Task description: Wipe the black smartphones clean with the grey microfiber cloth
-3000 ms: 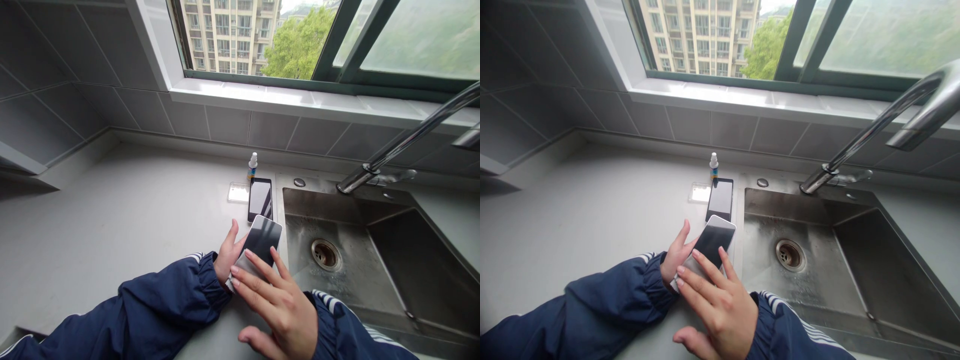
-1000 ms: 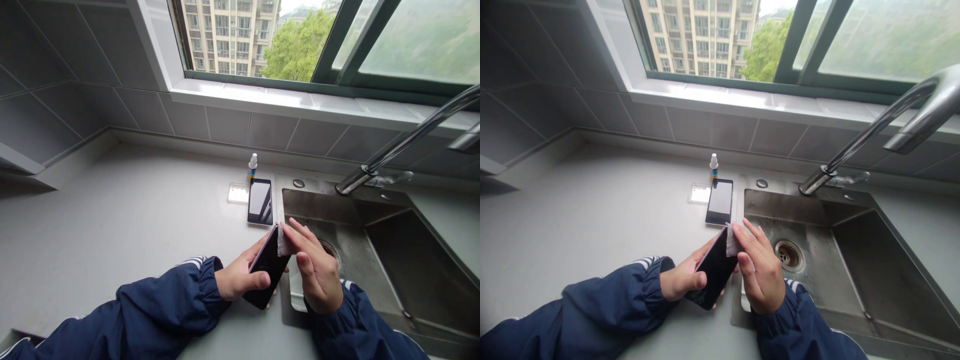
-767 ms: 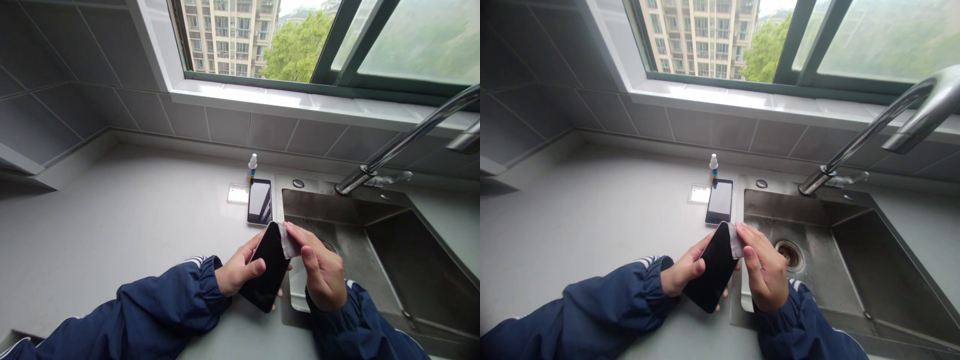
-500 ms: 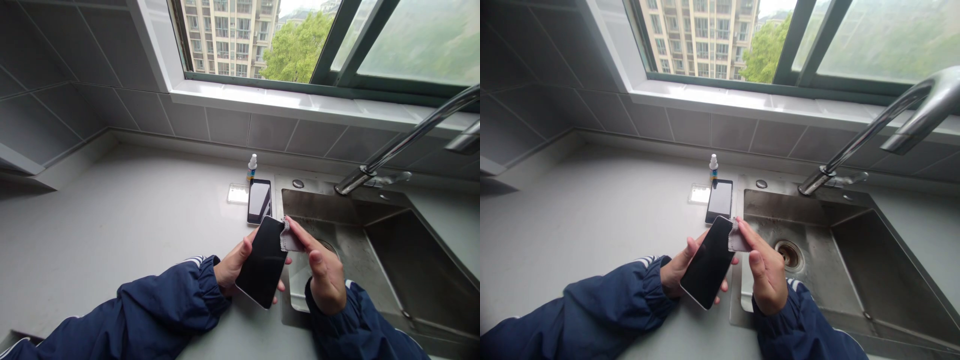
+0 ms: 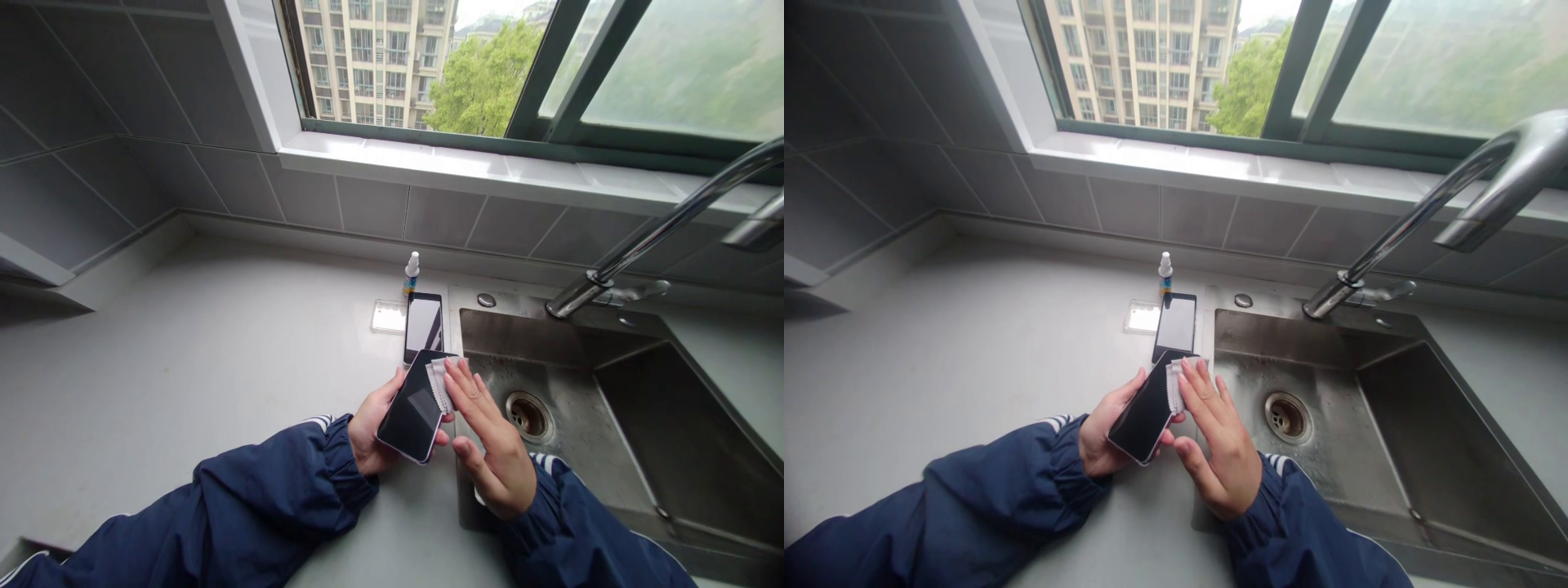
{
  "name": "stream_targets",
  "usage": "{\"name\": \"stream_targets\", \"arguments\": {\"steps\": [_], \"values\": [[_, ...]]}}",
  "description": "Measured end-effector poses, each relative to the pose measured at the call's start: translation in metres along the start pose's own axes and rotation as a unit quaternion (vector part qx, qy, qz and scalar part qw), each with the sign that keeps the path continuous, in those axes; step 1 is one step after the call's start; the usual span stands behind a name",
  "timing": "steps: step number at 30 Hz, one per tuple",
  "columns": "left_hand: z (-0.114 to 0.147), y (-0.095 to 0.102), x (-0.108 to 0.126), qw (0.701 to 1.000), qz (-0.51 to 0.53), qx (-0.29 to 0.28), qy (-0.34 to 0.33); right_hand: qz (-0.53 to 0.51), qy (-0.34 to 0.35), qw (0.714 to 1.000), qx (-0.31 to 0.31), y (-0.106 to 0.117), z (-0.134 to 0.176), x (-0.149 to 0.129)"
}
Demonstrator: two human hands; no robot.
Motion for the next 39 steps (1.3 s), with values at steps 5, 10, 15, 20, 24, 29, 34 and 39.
{"name": "stream_targets", "arguments": {"steps": [5,10,15,20,24,29,34,39], "values": [[0.000,0.008,0.002,0.998,-0.019,0.051,-0.009,0.011,0.044,0.999,0.007,0.003,0.000,-0.011],[0.001,0.004,0.008,0.998,-0.008,0.033,-0.045,0.001,0.092,0.996,-0.001,0.002,0.002,-0.029],[0.003,0.004,0.002,0.999,0.043,0.000,0.004,-0.002,0.128,0.992,-0.015,0.002,0.005,-0.040],[0.004,0.005,-0.001,0.997,0.071,-0.006,0.030,-0.008,0.128,0.992,-0.006,0.005,0.004,-0.043],[0.006,-0.002,-0.001,0.997,0.068,-0.012,0.035,0.021,0.126,0.992,0.012,0.009,0.004,-0.047],[0.007,-0.007,0.009,0.997,0.065,0.003,-0.027,0.052,0.146,0.988,0.010,0.007,0.005,-0.055],[0.007,-0.009,0.012,0.993,0.098,0.006,-0.060,0.050,0.125,0.990,0.043,0.007,0.005,-0.048],[0.008,-0.014,0.010,0.995,0.089,-0.025,-0.041,0.008,0.090,0.994,0.066,0.008,0.005,-0.036]]}}
Point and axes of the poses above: each hand's wrist, its own z-axis away from the middle knuckle, its own y-axis out of the back of the hand, x = y × z, the point moved 9 cm from there along -z, towards the middle knuckle, and after that the axes turned 15 degrees about z, right-handed, at the moved point
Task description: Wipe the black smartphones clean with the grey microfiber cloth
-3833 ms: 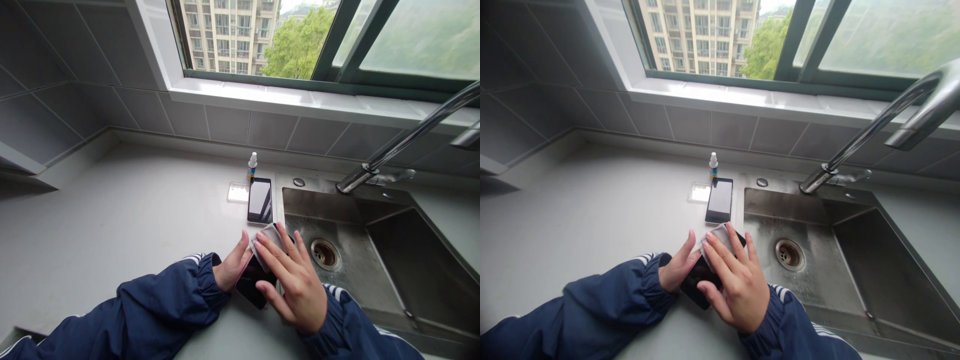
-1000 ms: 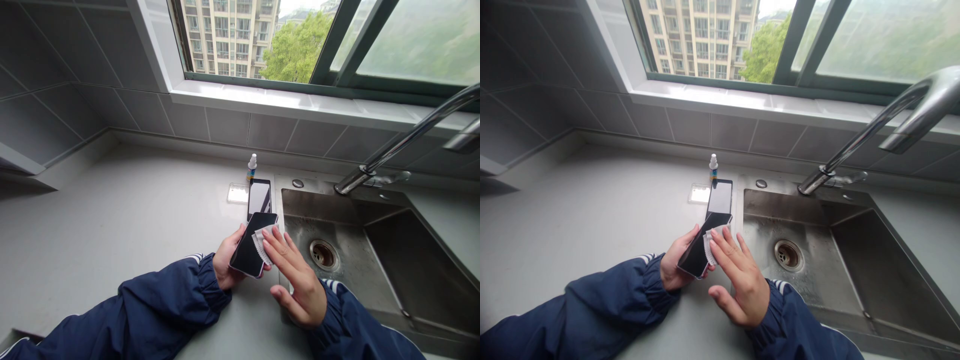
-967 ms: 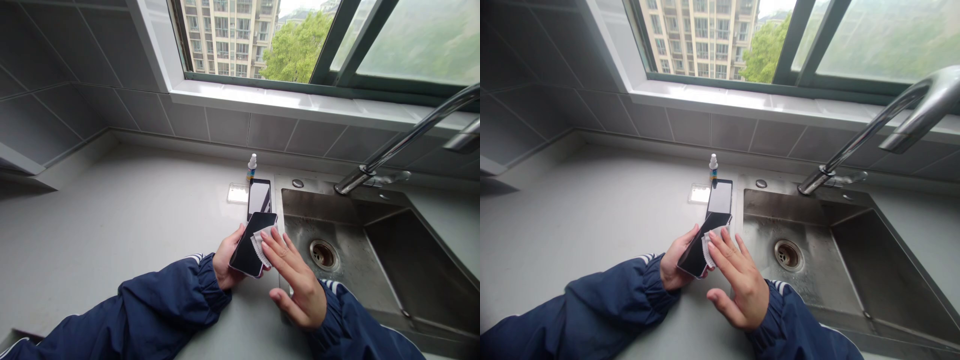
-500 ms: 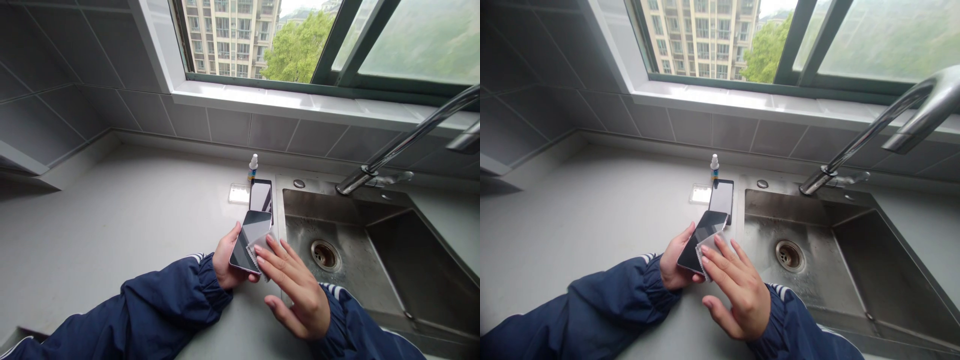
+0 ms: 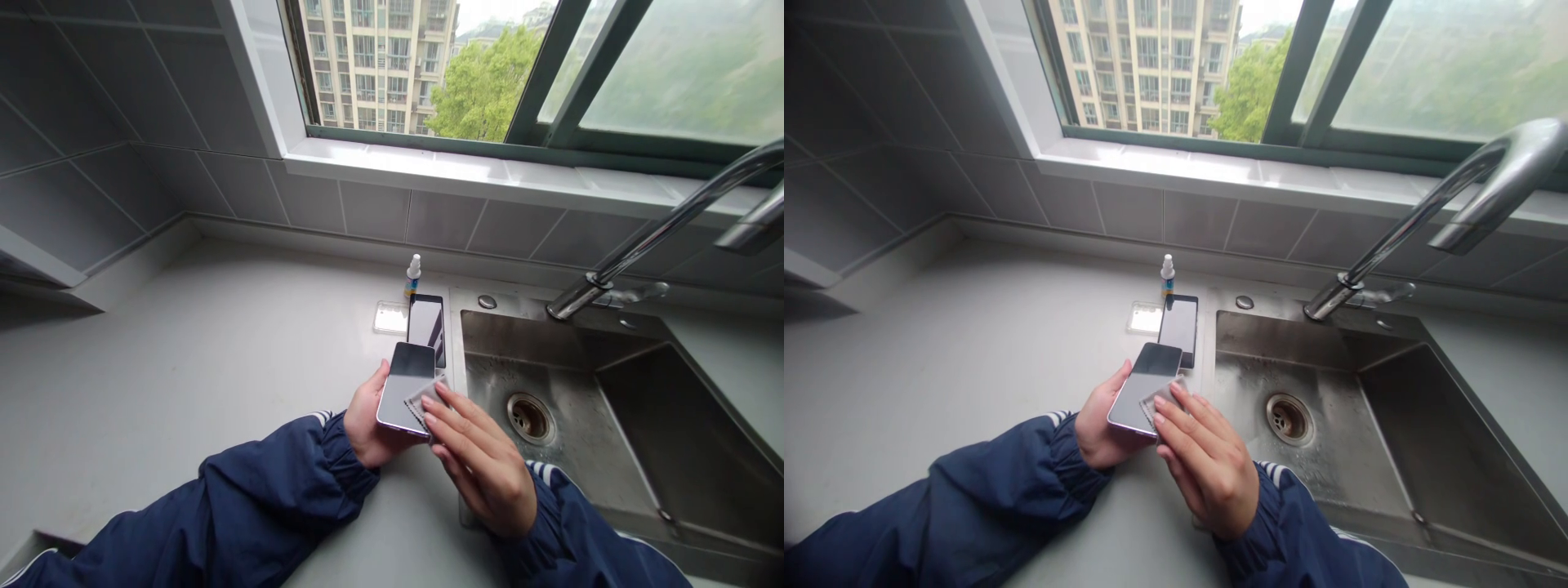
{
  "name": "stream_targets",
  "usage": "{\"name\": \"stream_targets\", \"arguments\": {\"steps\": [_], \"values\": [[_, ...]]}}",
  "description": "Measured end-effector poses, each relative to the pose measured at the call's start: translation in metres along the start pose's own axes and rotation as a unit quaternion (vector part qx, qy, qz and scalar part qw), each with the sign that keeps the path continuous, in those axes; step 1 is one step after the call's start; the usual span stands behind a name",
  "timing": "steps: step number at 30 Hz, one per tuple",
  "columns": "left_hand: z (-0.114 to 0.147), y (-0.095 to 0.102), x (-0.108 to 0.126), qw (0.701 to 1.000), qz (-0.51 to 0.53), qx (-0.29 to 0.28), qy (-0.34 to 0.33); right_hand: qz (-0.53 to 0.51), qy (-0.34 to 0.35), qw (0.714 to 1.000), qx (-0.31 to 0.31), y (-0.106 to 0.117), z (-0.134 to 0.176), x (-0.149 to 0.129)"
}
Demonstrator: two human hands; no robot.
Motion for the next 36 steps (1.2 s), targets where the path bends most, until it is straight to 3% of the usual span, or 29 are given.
{"name": "stream_targets", "arguments": {"steps": [6,12,19,23,25,28,32,34,36], "values": [[0.000,-0.007,0.004,0.998,-0.047,-0.012,-0.033,-0.082,-0.052,0.995,0.022,-0.002,-0.001,0.014],[0.000,-0.016,0.009,0.993,-0.062,-0.053,-0.089,-0.085,-0.063,0.993,0.052,0.000,-0.003,0.016],[0.001,0.001,0.016,0.986,-0.123,-0.042,-0.105,-0.103,-0.077,0.990,0.061,0.009,-0.003,0.017],[0.003,0.003,0.017,0.984,-0.124,-0.060,-0.117,-0.135,-0.138,0.978,0.077,0.014,0.002,0.028],[0.005,-0.002,0.017,0.981,-0.123,-0.081,-0.123,-0.185,-0.222,0.954,0.081,0.008,0.008,0.043],[0.007,-0.009,0.017,0.975,-0.138,-0.109,-0.136,-0.308,-0.355,0.880,0.071,-0.013,0.020,0.064],[0.007,-0.011,0.019,0.970,-0.147,-0.119,-0.155,-0.442,-0.417,0.789,0.092,-0.029,0.027,0.071],[0.007,-0.010,0.020,0.969,-0.150,-0.113,-0.163,-0.466,-0.418,0.773,0.099,-0.031,0.029,0.070],[0.006,-0.011,0.021,0.969,-0.150,-0.108,-0.166,-0.461,-0.411,0.781,0.098,-0.031,0.031,0.068]]}}
Point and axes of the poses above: each hand's wrist, its own z-axis away from the middle knuckle, its own y-axis out of the back of the hand, x = y × z, the point moved 9 cm from there along -z, towards the middle knuckle, and after that the axes turned 15 degrees about z, right-handed, at the moved point
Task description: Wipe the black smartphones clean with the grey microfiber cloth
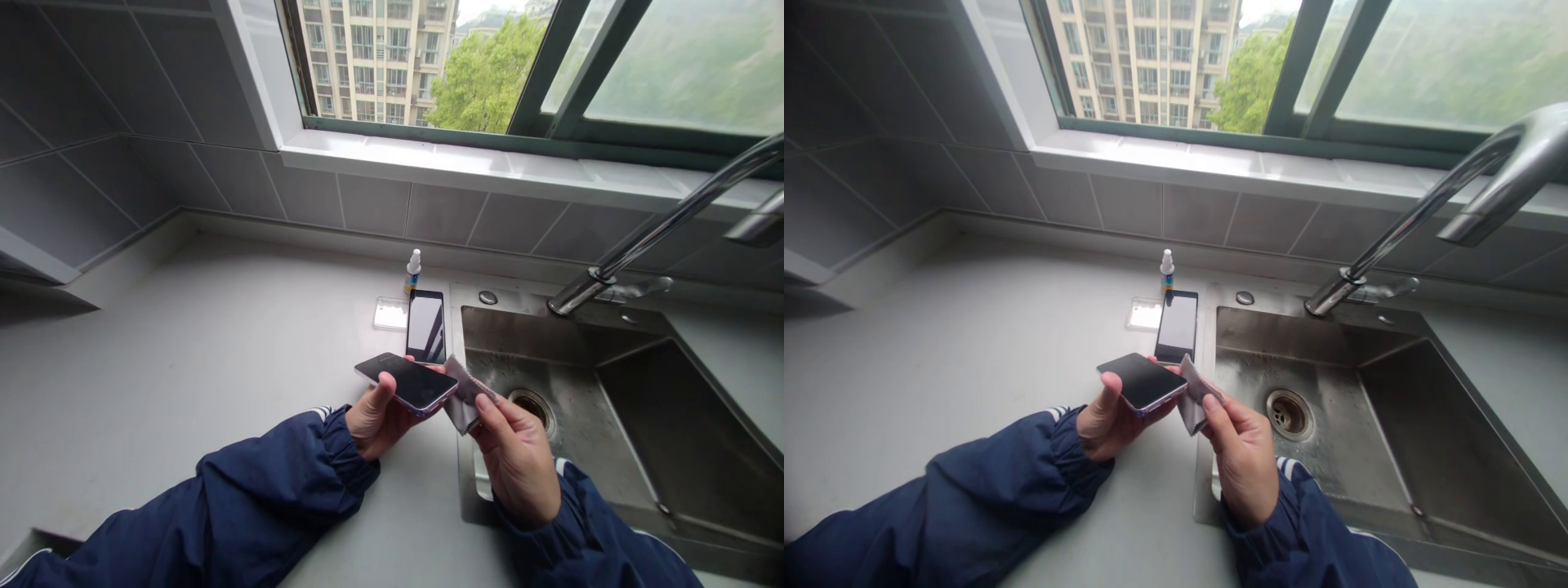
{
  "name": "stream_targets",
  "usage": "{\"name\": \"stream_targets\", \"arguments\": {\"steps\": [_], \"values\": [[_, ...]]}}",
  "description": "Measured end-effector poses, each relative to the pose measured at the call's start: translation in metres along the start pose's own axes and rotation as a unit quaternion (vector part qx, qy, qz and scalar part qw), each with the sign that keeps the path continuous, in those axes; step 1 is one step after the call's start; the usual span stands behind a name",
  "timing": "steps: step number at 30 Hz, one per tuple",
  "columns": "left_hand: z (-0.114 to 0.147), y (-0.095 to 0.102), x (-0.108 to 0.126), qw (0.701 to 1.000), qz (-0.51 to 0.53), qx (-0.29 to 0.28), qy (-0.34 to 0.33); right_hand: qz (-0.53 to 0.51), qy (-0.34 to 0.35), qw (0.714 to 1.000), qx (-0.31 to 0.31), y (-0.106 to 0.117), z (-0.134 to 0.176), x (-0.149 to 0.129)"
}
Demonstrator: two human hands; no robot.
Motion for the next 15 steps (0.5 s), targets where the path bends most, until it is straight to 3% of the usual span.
{"name": "stream_targets", "arguments": {"steps": [5,11,15], "values": [[0.000,-0.002,0.000,1.000,0.006,0.004,0.006,0.113,0.067,0.991,-0.002,-0.002,0.009,-0.009],[0.001,0.002,0.001,0.999,0.008,0.031,0.003,0.240,0.158,0.958,0.008,-0.009,0.017,-0.040],[0.001,0.005,0.001,0.999,0.004,0.044,-0.002,0.282,0.185,0.941,0.011,-0.012,0.019,-0.045]]}}
Point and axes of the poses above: each hand's wrist, its own z-axis away from the middle knuckle, its own y-axis out of the back of the hand, x = y × z, the point moved 9 cm from there along -z, towards the middle knuckle, and after that the axes turned 15 degrees about z, right-handed, at the moved point
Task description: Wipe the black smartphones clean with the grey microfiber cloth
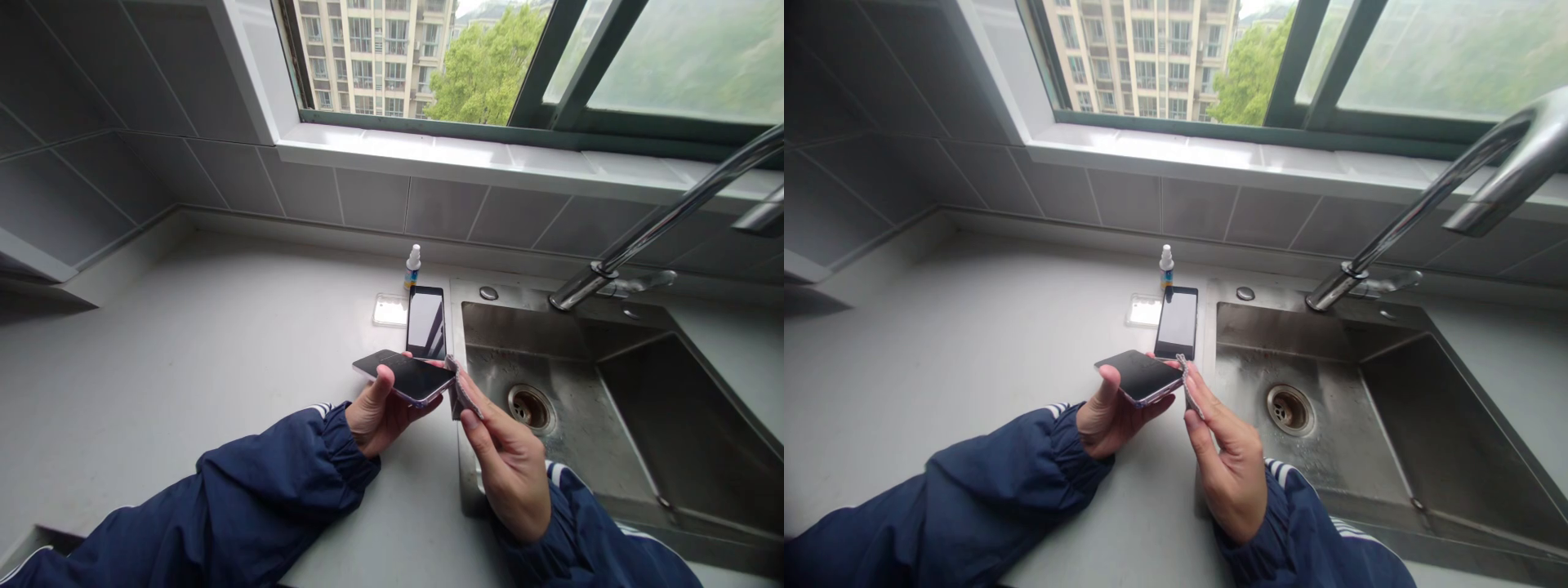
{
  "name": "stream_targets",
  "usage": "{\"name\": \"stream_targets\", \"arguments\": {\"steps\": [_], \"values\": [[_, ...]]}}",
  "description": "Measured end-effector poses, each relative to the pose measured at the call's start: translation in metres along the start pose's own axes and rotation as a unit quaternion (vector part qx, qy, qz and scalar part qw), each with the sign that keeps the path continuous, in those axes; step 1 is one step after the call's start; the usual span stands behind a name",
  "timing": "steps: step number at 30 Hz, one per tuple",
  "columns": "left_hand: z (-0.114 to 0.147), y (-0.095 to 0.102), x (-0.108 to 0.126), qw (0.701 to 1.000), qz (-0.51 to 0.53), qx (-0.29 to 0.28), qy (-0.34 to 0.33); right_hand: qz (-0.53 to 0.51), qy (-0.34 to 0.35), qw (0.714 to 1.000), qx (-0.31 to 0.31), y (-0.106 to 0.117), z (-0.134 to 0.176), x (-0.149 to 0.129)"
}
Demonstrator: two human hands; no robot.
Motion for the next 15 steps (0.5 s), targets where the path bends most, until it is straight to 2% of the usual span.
{"name": "stream_targets", "arguments": {"steps": [4,8,10,12,15], "values": [[0.002,0.003,0.003,0.999,-0.016,0.009,-0.029,0.086,0.082,0.993,0.000,-0.004,0.007,-0.015],[0.003,0.002,0.004,0.998,-0.032,0.003,-0.046,0.189,0.211,0.959,-0.031,-0.018,0.021,-0.040],[0.002,0.002,0.003,0.999,-0.028,0.001,-0.042,0.229,0.251,0.939,-0.054,-0.027,0.026,-0.046],[0.001,0.005,0.003,0.999,-0.018,0.013,-0.034,0.259,0.254,0.930,-0.065,-0.033,0.026,-0.045],[0.001,0.011,0.004,0.999,-0.004,0.042,-0.031,0.284,0.209,0.934,-0.056,-0.033,0.020,-0.035]]}}
Point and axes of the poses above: each hand's wrist, its own z-axis away from the middle knuckle, its own y-axis out of the back of the hand, x = y × z, the point moved 9 cm from there along -z, towards the middle knuckle, and after that the axes turned 15 degrees about z, right-handed, at the moved point
